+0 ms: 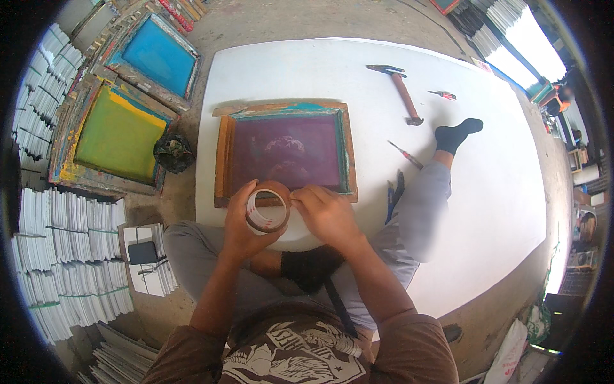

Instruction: The person sits on the floor and applies masking tape to the edges of a wooden screen printing frame. They use a utility knife to cut the tape and smooth it down with their fingers, working on different sides of the frame.

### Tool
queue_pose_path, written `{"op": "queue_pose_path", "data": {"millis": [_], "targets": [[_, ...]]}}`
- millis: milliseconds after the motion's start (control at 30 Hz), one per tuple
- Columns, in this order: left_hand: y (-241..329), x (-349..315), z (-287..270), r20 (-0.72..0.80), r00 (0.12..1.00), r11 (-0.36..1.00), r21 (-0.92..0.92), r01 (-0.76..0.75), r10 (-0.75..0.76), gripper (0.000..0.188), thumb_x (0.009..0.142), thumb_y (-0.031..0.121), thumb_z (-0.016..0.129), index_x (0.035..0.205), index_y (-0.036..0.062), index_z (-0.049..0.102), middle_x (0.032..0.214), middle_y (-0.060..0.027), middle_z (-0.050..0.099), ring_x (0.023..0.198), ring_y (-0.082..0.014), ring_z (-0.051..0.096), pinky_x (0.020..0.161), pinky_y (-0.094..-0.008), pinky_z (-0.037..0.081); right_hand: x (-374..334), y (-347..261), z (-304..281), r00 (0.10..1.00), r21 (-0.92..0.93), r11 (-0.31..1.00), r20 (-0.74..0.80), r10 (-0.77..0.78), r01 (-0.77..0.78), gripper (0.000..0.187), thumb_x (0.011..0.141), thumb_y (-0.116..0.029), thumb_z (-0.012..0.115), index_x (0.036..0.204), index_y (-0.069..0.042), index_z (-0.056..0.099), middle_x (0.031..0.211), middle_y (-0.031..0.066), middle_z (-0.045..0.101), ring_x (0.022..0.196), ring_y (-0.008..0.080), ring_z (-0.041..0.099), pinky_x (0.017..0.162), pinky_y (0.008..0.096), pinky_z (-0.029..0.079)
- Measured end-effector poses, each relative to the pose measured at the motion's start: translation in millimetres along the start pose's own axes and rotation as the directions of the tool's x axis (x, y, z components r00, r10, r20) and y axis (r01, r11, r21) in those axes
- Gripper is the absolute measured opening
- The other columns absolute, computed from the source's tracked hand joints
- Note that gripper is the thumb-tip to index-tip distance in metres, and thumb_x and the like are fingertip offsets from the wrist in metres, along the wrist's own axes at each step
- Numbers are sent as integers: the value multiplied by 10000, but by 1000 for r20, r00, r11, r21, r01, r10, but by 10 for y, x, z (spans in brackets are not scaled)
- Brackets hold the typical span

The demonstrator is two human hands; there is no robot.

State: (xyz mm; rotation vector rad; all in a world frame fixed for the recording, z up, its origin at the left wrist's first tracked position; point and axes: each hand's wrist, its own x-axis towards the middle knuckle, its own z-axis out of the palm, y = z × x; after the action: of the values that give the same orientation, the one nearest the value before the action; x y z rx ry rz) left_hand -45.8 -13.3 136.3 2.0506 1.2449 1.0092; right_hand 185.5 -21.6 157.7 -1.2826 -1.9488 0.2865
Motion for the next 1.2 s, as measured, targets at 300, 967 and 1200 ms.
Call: {"op": "queue_pose_path", "data": {"millis": [300,967,1200], "targets": [[58,13,-41,8,1000,1000,18,5,-6,1036,634,209,978,1520,42,468,1479,-199,570,1347,-403,554,1109,-488,465,16,-16,-46,998,7,1000,55,-16,16,143,878,-112,785,993,-60,719,921,93,727,824,315,736,709,416,592],[-33,-102,58,148,970,835,-495,242,-193,1106,644,207,986,1573,16,416,1461,-145,568,1395,-279,537,1157,-416,435,-17,13,9,995,191,977,40,90,-95,127,947,-9,739,1052,12,671,978,140,706,801,300,717,693,366,559],[-259,-237,194,289,935,392,-851,349,-206,991,763,288,820,1603,-23,398,1547,-148,508,1431,-247,502,1207,-385,366,-52,-76,-80,979,400,895,44,199,-200,245,948,-5,762,1177,41,688,1039,154,749,904,236,752,783,333,592]]}}
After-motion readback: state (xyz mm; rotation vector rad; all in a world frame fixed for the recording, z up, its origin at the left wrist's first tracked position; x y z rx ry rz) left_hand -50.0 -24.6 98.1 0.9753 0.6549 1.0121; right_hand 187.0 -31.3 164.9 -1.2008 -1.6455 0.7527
